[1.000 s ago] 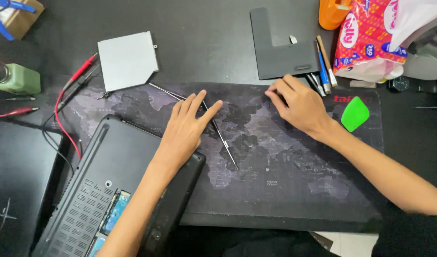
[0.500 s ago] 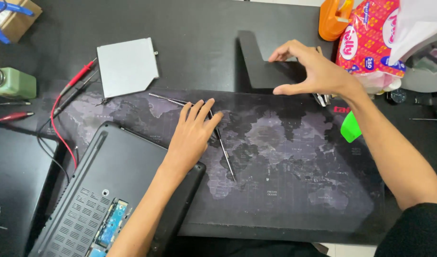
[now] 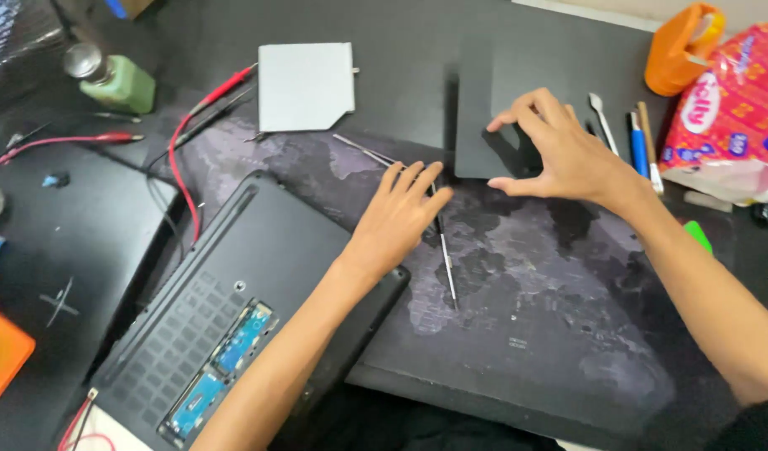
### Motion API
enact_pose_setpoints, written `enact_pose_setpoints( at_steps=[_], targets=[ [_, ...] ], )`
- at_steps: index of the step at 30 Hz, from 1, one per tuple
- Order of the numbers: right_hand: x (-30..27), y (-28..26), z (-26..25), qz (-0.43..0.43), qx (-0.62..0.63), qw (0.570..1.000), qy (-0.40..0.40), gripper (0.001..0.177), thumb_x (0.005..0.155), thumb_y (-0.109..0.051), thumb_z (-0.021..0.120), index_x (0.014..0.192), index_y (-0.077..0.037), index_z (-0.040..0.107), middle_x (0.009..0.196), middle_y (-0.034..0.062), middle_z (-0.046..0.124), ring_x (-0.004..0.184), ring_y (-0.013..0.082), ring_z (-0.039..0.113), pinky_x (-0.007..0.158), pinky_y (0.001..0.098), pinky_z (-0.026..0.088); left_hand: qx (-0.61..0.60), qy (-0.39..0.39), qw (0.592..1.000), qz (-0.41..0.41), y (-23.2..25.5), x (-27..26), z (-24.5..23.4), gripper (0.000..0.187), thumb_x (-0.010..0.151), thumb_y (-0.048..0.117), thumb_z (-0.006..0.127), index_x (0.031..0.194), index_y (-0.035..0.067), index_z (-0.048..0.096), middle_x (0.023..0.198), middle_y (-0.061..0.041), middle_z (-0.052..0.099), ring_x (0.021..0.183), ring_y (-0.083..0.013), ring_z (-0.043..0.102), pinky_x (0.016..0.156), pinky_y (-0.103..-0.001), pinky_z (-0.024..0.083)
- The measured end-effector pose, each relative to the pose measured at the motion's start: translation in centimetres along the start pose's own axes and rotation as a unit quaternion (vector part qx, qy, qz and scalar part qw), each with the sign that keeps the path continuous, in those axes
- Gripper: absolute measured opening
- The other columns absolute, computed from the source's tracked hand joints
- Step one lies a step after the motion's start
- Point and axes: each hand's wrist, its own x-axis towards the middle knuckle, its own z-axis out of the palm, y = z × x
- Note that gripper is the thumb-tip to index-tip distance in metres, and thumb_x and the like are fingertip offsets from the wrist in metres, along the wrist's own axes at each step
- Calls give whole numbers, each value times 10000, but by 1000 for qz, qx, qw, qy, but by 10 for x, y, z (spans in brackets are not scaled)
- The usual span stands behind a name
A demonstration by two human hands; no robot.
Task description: The person removes the bottom cover of a laptop using a prying tool, then uses a screwdriver to remove screws from the internal components. They reattach the cover, secure it with screws, and handle a hard drive caddy and other small parts on the workbench.
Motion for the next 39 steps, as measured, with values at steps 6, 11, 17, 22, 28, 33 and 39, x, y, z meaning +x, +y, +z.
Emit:
enact_pose_setpoints(
  at_steps=[6,11,17,22,28,33,39],
  targets=[
    [9,6,15,-5,-201,979,-24,740,754,-453,803,1358,-102,559,1258,161,493,1200,357,507,1062,468,370,-2,19,1000,-4,-2,-4,11,422,785,-34,666,1191,65,612,1429,-187,545,1332,-379,518,1162,-539,357],
    [29,-20,20,-70,-226,971,22,728,790,-466,791,1389,-118,566,1363,147,508,1294,344,497,1111,484,333,-15,46,999,-4,-4,-4,9,301,871,-1,628,1168,51,624,1411,-206,556,1321,-391,528,1145,-547,370],
    [72,-53,41,-79,-134,985,76,344,980,-250,751,1296,-144,666,1260,51,626,1206,249,602,1086,429,378,-9,150,982,-112,-44,-7,-37,198,924,40,622,1119,56,651,1266,-162,628,1233,-360,591,1074,-496,461],
    [126,-88,72,-122,-83,989,31,284,968,-211,755,1230,-119,693,1178,94,669,1055,314,648,944,434,497,133,250,905,-318,-119,-38,-56,313,808,87,748,1089,-1,644,1055,-188,626,986,-391,586,814,-497,471],
    [194,-77,144,-210,-161,962,66,375,858,-169,784,1214,-101,691,1219,132,677,1065,344,648,947,456,500,76,214,904,-363,-152,-50,-41,213,753,91,813,910,16,691,987,-181,639,981,-392,611,813,-501,482],
    [186,-84,146,-177,-130,974,53,373,888,-126,740,1255,-96,678,1279,120,675,1119,346,638,973,439,507,75,211,911,-346,-162,-70,-45,152,831,77,780,896,-8,671,964,-198,647,932,-409,646,794,-517,505],
    [186,-91,143,-174,-132,975,36,419,904,-152,735,1307,-73,655,1352,164,639,1196,375,611,998,455,499,-139,210,921,-296,-100,-106,-125,151,901,98,750,993,-7,693,949,-147,679,860,-317,688,746,-414,542]
  ],
)
